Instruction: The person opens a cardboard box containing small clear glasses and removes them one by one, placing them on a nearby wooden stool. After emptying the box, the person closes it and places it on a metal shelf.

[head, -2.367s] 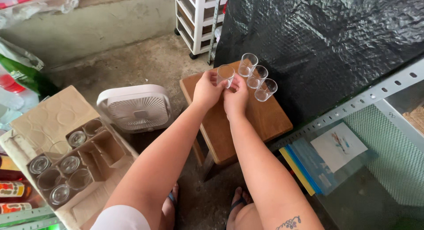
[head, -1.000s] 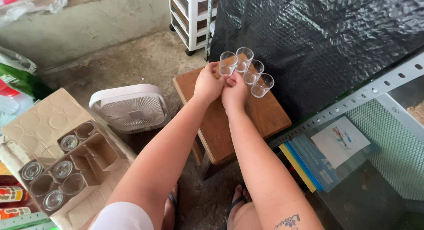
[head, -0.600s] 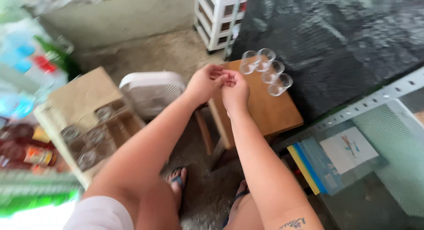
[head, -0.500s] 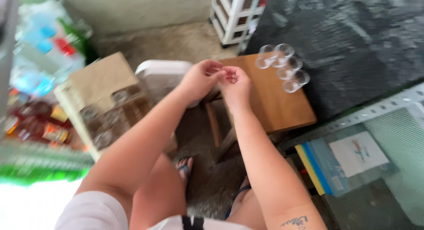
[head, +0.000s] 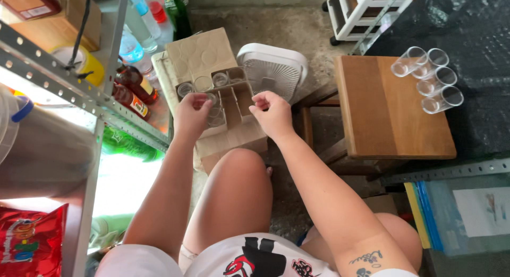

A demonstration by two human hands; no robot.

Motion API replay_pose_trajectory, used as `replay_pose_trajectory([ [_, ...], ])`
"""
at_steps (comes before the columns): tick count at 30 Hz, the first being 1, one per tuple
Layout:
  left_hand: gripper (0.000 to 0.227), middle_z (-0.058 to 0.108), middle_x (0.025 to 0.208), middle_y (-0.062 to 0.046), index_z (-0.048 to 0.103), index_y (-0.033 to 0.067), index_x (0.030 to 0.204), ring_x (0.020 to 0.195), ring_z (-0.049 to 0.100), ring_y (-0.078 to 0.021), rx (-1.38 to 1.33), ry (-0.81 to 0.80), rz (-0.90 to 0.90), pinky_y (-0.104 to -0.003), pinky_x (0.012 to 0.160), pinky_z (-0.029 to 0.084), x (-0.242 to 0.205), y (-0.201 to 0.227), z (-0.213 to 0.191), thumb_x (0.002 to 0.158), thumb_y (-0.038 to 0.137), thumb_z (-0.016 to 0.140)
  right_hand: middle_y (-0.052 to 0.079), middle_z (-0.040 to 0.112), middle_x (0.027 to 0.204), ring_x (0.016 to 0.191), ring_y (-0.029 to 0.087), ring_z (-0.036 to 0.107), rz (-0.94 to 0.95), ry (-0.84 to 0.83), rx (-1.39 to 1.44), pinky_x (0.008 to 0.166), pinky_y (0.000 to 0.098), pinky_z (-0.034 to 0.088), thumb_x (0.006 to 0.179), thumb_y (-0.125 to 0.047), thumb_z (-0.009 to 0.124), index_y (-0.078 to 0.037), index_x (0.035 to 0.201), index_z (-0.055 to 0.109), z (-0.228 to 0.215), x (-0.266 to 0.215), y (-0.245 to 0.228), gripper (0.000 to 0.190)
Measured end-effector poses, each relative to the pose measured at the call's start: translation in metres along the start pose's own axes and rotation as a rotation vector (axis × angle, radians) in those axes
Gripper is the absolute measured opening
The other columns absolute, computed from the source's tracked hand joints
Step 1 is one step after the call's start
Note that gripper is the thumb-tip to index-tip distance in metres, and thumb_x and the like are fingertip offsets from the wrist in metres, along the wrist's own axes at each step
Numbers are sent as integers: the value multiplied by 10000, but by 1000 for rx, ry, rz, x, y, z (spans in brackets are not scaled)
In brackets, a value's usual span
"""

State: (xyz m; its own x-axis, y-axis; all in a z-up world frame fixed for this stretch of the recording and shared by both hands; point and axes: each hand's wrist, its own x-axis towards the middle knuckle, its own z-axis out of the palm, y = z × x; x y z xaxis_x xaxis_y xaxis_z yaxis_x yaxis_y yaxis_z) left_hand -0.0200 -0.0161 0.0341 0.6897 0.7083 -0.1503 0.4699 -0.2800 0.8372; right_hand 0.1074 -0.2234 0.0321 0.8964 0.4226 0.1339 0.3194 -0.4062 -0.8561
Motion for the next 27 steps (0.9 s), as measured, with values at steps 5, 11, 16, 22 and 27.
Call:
replay_pose_trajectory([
  [5,340,732,1103,66,721,323,1207,1107,699,-175,274,-2,4,-384,975,551,5,-40,-3,881,403,771,-52,734,824,782,84,731,-81,-92,-104,765,231,606,715,-129,881,-229,948,783,39,1,2,272],
  [11,466,633,1203,8,697,314,1284,1185,648,-259,487,-99,58,-423,1009,495,4,-43,-5,827,341,785,1,710,903,884,158,720,-184,-226,-230,819,294,610,767,-101,842,-164,1023,756,57,9,-3,278],
  [16,504,603,1236,19,684,356,1303,1200,643,-259,595,-142,86,-425,1024,457,10,-36,-5,810,359,789,14,702,1016,1003,187,701,-262,-335,-380,897,338,607,815,-105,805,-148,1111,742,68,18,-19,306],
  [22,557,593,1273,22,673,379,1313,1272,613,-253,633,-219,83,-421,1060,428,17,-27,-8,780,378,837,65,640,1178,1141,287,648,-270,-535,-570,1012,398,582,810,-140,784,-142,1259,694,85,26,-22,458],
  [27,567,590,1285,12,702,349,1298,1297,588,-249,678,-256,83,-422,1053,436,19,-22,-5,760,401,873,73,614,1206,1175,305,643,-227,-614,-615,1035,397,568,743,-144,822,-106,1187,714,94,34,-18,459],
])
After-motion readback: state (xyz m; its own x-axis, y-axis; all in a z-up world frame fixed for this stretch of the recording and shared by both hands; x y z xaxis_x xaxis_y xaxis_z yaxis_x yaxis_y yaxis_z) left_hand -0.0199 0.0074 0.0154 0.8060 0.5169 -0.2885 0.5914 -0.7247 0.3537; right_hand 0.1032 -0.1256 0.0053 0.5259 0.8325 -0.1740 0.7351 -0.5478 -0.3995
